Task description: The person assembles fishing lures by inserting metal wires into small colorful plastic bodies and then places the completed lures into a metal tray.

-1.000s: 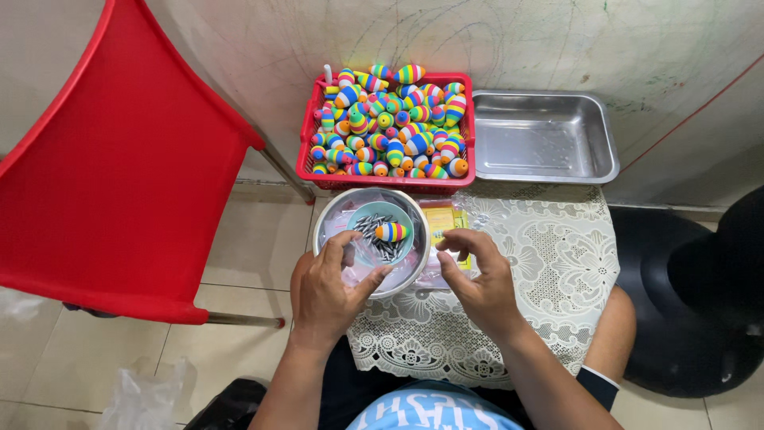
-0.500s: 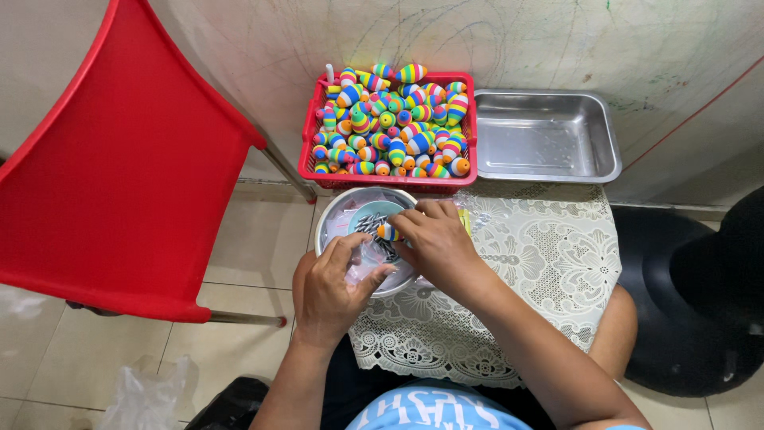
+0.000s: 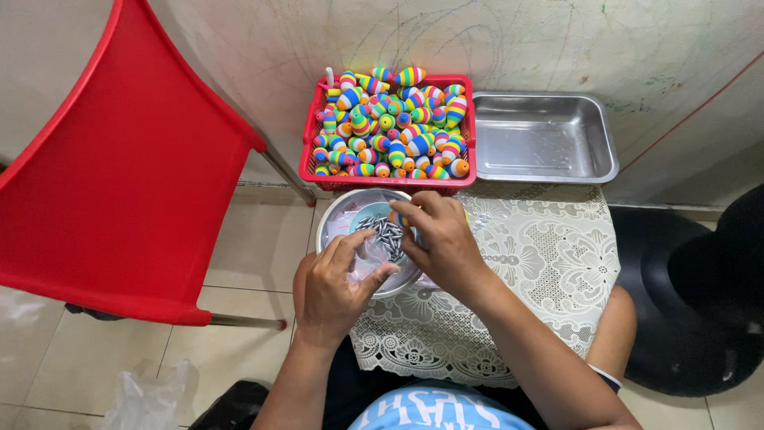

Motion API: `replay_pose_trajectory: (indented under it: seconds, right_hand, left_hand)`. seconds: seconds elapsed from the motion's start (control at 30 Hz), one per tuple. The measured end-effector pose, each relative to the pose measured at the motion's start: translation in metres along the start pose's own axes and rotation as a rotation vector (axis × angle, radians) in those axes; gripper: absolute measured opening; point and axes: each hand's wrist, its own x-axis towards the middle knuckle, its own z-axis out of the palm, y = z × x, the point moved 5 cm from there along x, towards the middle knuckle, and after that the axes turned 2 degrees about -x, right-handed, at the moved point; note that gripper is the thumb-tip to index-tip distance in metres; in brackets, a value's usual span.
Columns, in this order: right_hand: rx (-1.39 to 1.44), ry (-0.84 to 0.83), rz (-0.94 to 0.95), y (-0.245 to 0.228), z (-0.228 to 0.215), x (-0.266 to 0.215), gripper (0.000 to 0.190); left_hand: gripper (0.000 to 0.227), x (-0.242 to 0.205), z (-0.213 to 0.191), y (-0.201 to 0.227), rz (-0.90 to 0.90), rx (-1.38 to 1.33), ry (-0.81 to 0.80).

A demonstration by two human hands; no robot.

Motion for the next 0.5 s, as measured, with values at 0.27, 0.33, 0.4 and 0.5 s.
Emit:
replay_pose_trajectory:
  seconds: [0.27,0.33,0.4,0.5]
  right_hand:
    - [0.915,0.098,0.457,0.007,-0.044,-0.035,0.042]
    - [0.946,0.123,0.458,0.01,-0.05,-0.042,0.037]
    - [0.932,0.179,0.419,0.008,-0.061,-0.046,0.034]
    - [0.899,0.199,0.382,0.011,-0.064,-0.053,0.035]
  left_hand:
    - [0.055,0.012,0.019,0.012,0.079,-0.027,-0.02]
    - [0.058,0.013,0.025,0.015,0.093,-0.031,-0.021]
    - [0.057,0.017,0.028,0.024,0.135,-0.04,-0.031]
    - [0.057,0.016,0.034,0.026,0.155,-0.032,-0.026]
